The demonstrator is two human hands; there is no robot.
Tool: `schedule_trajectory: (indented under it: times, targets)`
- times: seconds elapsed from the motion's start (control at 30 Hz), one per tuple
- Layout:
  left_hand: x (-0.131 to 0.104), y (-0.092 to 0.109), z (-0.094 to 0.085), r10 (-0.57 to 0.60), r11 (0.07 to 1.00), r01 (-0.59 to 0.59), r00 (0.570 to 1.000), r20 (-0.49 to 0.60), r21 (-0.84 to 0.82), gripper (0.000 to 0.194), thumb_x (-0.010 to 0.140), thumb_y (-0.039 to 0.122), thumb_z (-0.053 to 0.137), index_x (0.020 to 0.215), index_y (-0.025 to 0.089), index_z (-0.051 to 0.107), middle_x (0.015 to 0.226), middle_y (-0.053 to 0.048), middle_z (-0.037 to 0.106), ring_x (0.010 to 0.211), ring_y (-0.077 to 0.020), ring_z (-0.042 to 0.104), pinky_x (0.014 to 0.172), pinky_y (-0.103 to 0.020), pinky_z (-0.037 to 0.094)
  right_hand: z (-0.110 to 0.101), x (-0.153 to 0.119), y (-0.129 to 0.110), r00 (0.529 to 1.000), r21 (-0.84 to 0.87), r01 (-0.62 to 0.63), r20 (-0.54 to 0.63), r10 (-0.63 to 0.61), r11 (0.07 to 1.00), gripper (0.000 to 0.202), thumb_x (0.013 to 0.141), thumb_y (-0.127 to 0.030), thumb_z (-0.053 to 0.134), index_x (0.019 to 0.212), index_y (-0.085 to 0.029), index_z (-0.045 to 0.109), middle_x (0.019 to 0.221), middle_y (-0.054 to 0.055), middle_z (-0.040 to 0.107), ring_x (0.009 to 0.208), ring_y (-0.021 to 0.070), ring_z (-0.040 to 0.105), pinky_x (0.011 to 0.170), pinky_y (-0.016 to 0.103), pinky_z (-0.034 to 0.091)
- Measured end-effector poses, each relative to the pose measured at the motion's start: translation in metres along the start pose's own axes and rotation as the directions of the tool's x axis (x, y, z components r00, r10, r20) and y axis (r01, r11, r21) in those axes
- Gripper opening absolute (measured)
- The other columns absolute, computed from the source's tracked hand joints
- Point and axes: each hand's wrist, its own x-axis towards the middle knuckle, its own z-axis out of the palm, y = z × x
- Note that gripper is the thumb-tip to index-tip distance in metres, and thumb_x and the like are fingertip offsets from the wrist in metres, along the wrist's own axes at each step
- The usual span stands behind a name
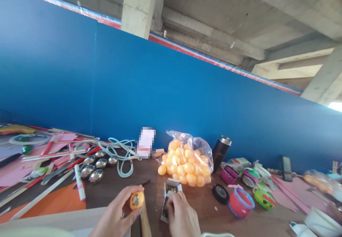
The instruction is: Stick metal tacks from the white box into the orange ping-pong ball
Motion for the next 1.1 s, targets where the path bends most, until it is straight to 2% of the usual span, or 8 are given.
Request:
schedule_trajectory:
  times: [0.13, 0.23, 0.37, 0.5, 0.8, 0.9, 1.0, 1.1]
  targets:
    - [-0.001, -0.001, 0.003, 0.019, 1.000, -0.019, 1.000, -0.001, -0.012, 0.031, 0.079, 0.030, 0.061, 0.109, 0.024, 0.061, 0.115, -0.006, 0.065, 0.101, -0.0215, 0.063, 0.088, -0.026, 0.049, -0.004, -0.001, -0.001, 1.000, 0.071, 0.030, -0.004, -0.030, 0.997, 0.017, 0.084, -0.018, 0.052, 0.083, -0.030, 0.064, 0.093, -0.003, 0.064, 0.079, 0.0162, 0.067, 0.064, 0.023, 0.042]
    - [-0.002, 0.001, 0.006, 0.030, 0.999, -0.032, 0.998, -0.053, -0.042, 0.029, 0.078, 0.031, 0.062, 0.106, 0.023, 0.063, 0.108, -0.006, 0.067, 0.094, -0.0208, 0.065, 0.081, -0.024, 0.051, -0.006, -0.002, -0.002, 1.000, 0.093, 0.022, 0.010, -0.023, 0.995, 0.020, 0.081, -0.017, 0.056, 0.085, -0.033, 0.067, 0.094, -0.002, 0.065, 0.082, 0.0175, 0.068, 0.067, 0.025, 0.044]
    - [-0.002, 0.009, 0.006, 0.038, 0.998, -0.041, 0.997, -0.068, -0.049, 0.027, 0.075, 0.031, 0.065, 0.101, 0.024, 0.065, 0.101, -0.005, 0.069, 0.089, -0.0206, 0.067, 0.078, -0.023, 0.052, -0.003, -0.001, -0.001, 0.999, 0.076, 0.024, 0.027, -0.026, 0.997, 0.018, 0.081, -0.017, 0.054, 0.076, -0.030, 0.066, 0.090, -0.001, 0.065, 0.079, 0.0175, 0.068, 0.064, 0.025, 0.043]
    - [-0.002, 0.014, 0.004, 0.048, 0.998, -0.052, 0.995, -0.086, -0.043, 0.026, 0.073, 0.030, 0.066, 0.098, 0.024, 0.066, 0.096, -0.003, 0.070, 0.086, -0.0204, 0.067, 0.077, -0.023, 0.053, 0.006, -0.001, 0.002, 1.000, 0.020, 0.018, 0.015, -0.018, 1.000, 0.018, 0.081, -0.016, 0.053, 0.075, -0.028, 0.063, 0.089, -0.001, 0.064, 0.075, 0.0180, 0.068, 0.059, 0.025, 0.040]
    - [-0.004, 0.013, 0.004, 0.031, 0.999, -0.031, 0.999, -0.024, -0.011, 0.027, 0.078, 0.030, 0.062, 0.104, 0.023, 0.061, 0.102, -0.005, 0.066, 0.090, -0.0206, 0.065, 0.082, -0.024, 0.051, 0.016, -0.001, 0.005, 0.995, 0.020, 0.026, -0.095, -0.024, 0.999, 0.017, 0.085, -0.014, 0.045, 0.077, -0.025, 0.055, 0.087, 0.001, 0.062, 0.068, 0.0157, 0.065, 0.055, 0.023, 0.041]
    - [-0.003, 0.013, 0.003, 0.029, 0.999, -0.029, 0.999, -0.013, 0.016, 0.027, 0.078, 0.032, 0.061, 0.104, 0.024, 0.062, 0.101, -0.005, 0.066, 0.085, -0.0200, 0.065, 0.078, -0.024, 0.052, 0.017, 0.000, 0.012, 0.984, 0.131, 0.071, -0.170, -0.049, 0.989, 0.015, 0.086, -0.016, 0.042, 0.079, -0.024, 0.053, 0.086, 0.002, 0.061, 0.071, 0.0162, 0.065, 0.058, 0.024, 0.044]
    - [-0.003, 0.012, 0.003, 0.033, 0.999, -0.033, 0.999, 0.009, 0.025, 0.028, 0.078, 0.031, 0.060, 0.105, 0.025, 0.061, 0.100, -0.004, 0.066, 0.078, -0.0183, 0.065, 0.071, -0.022, 0.052, 0.018, -0.001, 0.016, 0.966, 0.335, 0.142, -0.254, -0.055, 0.932, 0.016, 0.089, -0.025, 0.039, 0.079, -0.024, 0.052, 0.082, 0.003, 0.063, 0.073, 0.0171, 0.066, 0.065, 0.025, 0.049]
    - [-0.002, 0.010, 0.004, 0.025, 0.999, -0.025, 1.000, 0.005, 0.027, 0.028, 0.076, 0.028, 0.060, 0.104, 0.025, 0.062, 0.098, -0.003, 0.067, 0.075, -0.0174, 0.065, 0.069, -0.022, 0.052, 0.019, -0.004, 0.012, 0.980, 0.614, 0.094, -0.195, 0.035, 0.784, 0.022, 0.091, -0.037, 0.035, 0.078, -0.024, 0.048, 0.075, 0.003, 0.067, 0.048, 0.0130, 0.062, 0.044, 0.022, 0.047]
